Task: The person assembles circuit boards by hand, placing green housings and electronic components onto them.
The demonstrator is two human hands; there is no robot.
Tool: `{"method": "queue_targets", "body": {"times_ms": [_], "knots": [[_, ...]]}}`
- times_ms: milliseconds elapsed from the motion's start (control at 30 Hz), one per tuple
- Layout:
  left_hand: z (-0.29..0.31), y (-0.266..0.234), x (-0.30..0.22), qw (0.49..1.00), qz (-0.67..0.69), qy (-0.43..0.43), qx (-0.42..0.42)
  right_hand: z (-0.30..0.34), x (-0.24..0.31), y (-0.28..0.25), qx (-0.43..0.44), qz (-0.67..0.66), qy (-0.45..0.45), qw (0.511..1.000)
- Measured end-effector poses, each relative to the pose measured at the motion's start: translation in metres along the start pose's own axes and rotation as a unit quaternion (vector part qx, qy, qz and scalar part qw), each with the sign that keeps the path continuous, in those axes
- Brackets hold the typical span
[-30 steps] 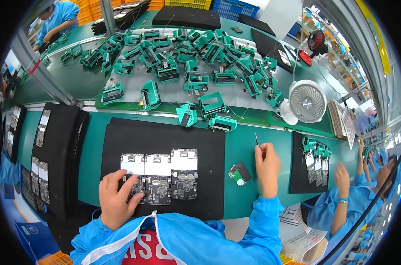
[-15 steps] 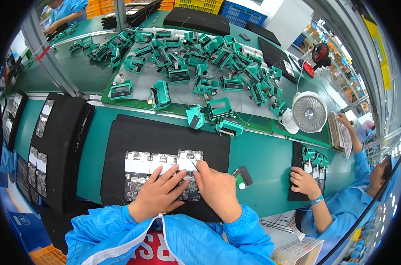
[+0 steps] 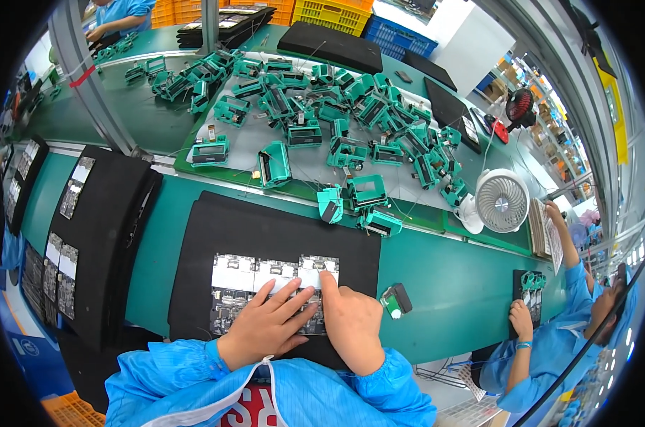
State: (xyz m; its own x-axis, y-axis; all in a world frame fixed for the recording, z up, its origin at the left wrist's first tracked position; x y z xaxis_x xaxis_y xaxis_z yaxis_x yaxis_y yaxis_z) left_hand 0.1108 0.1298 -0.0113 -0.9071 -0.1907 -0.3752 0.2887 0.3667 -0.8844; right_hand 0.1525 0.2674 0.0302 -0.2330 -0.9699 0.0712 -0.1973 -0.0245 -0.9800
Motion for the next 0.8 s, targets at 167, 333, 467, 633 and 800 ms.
{"method": "queue_targets", "body": {"times_ms": [167, 333, 467, 633, 800], "knots": [[0.003, -0.001, 0.002, 0.999, 0.032, 0.007, -0.023, -0.002, 0.001, -0.014, 0.025, -0.003, 0.016, 1.0], [0.017, -0.032, 0.013, 0.996, 0.07, -0.041, -0.041, -0.009, 0.028, -0.024, 0.034, -0.073, -0.008, 0.997], [0.038, -0.041, 0.023, 0.998, 0.015, -0.054, -0.023, -0.01, 0.045, 0.0, 0.03, -0.073, -0.031, 0.996], [0.048, -0.032, 0.027, 0.997, 0.024, -0.057, -0.039, -0.012, 0.055, 0.008, 0.043, -0.076, -0.016, 0.996], [0.045, -0.034, 0.025, 0.997, 0.029, -0.06, -0.03, -0.009, 0.053, 0.006, 0.041, -0.088, -0.017, 0.995]]}}
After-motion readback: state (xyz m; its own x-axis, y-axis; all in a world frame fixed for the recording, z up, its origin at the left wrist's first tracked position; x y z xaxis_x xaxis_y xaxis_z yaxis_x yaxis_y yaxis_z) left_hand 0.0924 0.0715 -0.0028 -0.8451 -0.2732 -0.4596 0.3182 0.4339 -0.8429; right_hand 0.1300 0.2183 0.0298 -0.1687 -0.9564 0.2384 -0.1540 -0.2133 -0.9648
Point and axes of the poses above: each hand's wrist, its own z-axis away from the middle knuckle, its own y-axis out of the palm, x = y × z, the point moved 5 cm from there along -z, towards the middle knuckle, and after that the axes turned 1 degree about y, right-handed, at the moved point
